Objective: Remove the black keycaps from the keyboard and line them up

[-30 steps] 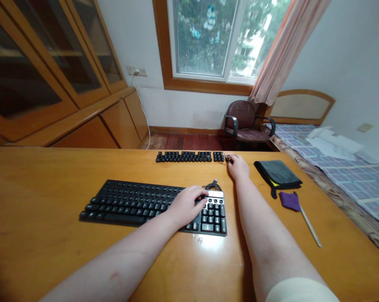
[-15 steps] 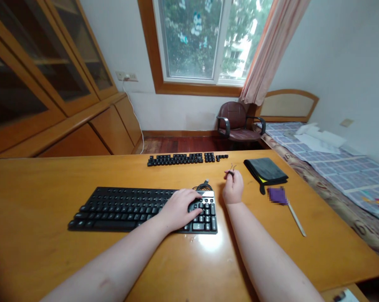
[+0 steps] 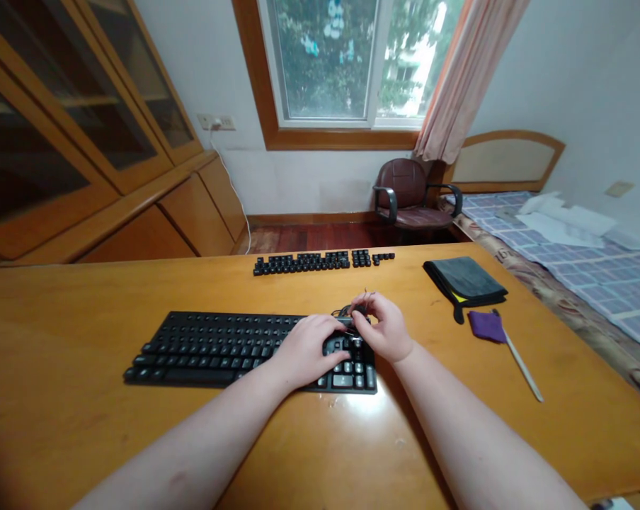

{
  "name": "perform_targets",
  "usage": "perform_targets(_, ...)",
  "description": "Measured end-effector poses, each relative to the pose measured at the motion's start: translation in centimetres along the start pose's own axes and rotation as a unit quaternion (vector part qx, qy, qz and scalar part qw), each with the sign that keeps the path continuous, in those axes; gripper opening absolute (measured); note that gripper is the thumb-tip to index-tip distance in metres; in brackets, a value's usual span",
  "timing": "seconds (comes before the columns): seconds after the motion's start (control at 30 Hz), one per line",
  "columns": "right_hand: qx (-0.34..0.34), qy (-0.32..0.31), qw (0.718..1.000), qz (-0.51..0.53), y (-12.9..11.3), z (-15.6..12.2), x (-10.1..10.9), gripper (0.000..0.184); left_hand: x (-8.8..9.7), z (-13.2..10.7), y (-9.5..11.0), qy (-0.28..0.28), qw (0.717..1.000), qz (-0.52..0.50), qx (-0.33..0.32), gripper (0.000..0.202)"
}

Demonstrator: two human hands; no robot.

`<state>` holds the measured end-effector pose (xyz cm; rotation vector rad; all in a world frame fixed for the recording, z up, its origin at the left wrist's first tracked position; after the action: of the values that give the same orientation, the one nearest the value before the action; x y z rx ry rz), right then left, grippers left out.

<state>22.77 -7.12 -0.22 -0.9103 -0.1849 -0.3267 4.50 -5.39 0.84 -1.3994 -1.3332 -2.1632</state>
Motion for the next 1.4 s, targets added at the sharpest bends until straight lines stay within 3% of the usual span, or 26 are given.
perform_targets(0.33,-0.099,-0.104,0.987,0.070,-0.4,0.8,-0.6,0.018,0.2,0.1,0.0,-0.005,0.999,0.027,0.035,0.037)
perform_targets(0.5,-0.100,-0.156,0.981,0.058,-0.4,0.8,-0.9,0.016,0.5,0.1,0.3,-0.008,0.997,0.058,0.055,0.037)
perform_targets(0.6,-0.067,-0.195,0.978,0.043,-0.8,1.0,-0.8,0.014,0.7,0.1,0.6,-0.013,0.996,0.069,0.062,0.037)
perform_targets(0.73,0.030,-0.237,0.971,-0.019,-1.6,1.1,-0.8,0.011,0.8,0.0,0.9,-0.005,0.992,0.087,0.091,0.034)
perform_targets(0.9,0.117,-0.298,0.941,-0.107,-1.9,1.0,-1.0,0.014,0.5,-0.1,0.4,0.019,0.990,0.109,0.085,0.021)
perform_targets(1.13,0.133,-0.274,0.936,-0.177,-1.5,0.7,-0.7,0.022,0.4,0.0,0.0,0.008,0.998,0.062,0.016,0.026)
perform_targets(1.27,0.088,-0.255,0.950,-0.155,-1.3,0.7,-0.9,0.025,0.6,0.0,0.2,0.008,0.998,0.064,0.023,0.028)
perform_targets(1.4,0.090,-0.249,0.959,-0.099,-1.4,0.9,-1.0,0.020,0.4,0.1,0.0,0.011,0.998,0.060,0.021,0.030)
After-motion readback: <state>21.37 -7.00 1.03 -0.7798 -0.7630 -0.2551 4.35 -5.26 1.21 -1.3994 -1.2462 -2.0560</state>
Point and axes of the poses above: each hand's wrist, its own z-axis towards the middle knuckle, its own x-axis out of the back of the hand, y = z × x, the point moved 1 cm from there along z, towards the middle knuckle, and after that the axes turned 9 degrees about x, right-handed, at the moved point
